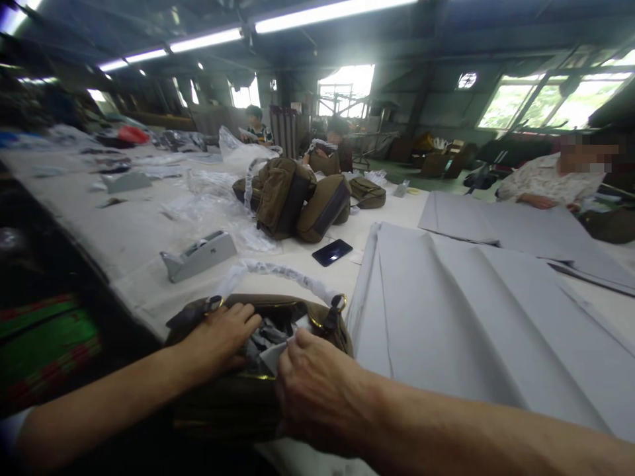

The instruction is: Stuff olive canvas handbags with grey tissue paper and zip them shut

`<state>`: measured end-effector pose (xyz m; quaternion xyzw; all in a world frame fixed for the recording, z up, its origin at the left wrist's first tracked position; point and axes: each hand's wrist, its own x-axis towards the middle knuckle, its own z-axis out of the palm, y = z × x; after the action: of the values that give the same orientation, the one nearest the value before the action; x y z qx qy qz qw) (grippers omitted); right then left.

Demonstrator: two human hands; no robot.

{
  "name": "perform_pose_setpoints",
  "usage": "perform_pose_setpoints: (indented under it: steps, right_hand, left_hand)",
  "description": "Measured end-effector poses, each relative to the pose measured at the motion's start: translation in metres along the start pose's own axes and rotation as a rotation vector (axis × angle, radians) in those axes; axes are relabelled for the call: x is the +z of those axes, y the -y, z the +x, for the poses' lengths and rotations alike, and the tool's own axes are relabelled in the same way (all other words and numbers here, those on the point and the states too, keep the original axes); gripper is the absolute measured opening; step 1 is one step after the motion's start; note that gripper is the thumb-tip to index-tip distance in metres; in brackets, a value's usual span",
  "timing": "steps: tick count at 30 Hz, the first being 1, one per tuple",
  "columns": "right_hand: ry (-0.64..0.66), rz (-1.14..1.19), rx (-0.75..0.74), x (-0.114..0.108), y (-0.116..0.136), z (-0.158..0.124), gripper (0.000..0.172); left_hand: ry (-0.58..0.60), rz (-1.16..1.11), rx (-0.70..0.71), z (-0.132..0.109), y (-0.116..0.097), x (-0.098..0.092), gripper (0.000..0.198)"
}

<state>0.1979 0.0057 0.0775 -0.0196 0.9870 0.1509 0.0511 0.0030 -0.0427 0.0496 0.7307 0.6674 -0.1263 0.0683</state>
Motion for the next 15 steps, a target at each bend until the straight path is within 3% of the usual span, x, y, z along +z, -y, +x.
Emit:
perform_pose_setpoints:
  steps: [2,4,8,13,15]
  right_hand:
    - [0.09,0.04,0.059,0.007,0.001,0.012,0.055]
    - [0.231,0.105,0.082,0.016,0.001,0.027,0.054]
    - [0.413,0.234,0.092,0.03,0.001,0.056,0.061]
    - [0.776,0.27,-0.002,0.022,-0.01,0.065,0.065]
    - [0.771,0.263,-0.053,0.015,-0.016,0.055,0.057]
  left_hand:
    - [0.003,0.038,0.104,-0.002,-0.007,-0.002,0.026]
    - [0.08,0.065,0.162,-0.002,-0.011,-0.001,0.021]
    - [0.226,0.164,0.13,0.001,-0.01,0.0,0.029]
    - [0.165,0.15,0.014,-0.003,0.004,-0.007,0.05]
    - [0.149,0.062,0.071,-0.011,0.009,-0.01,0.054]
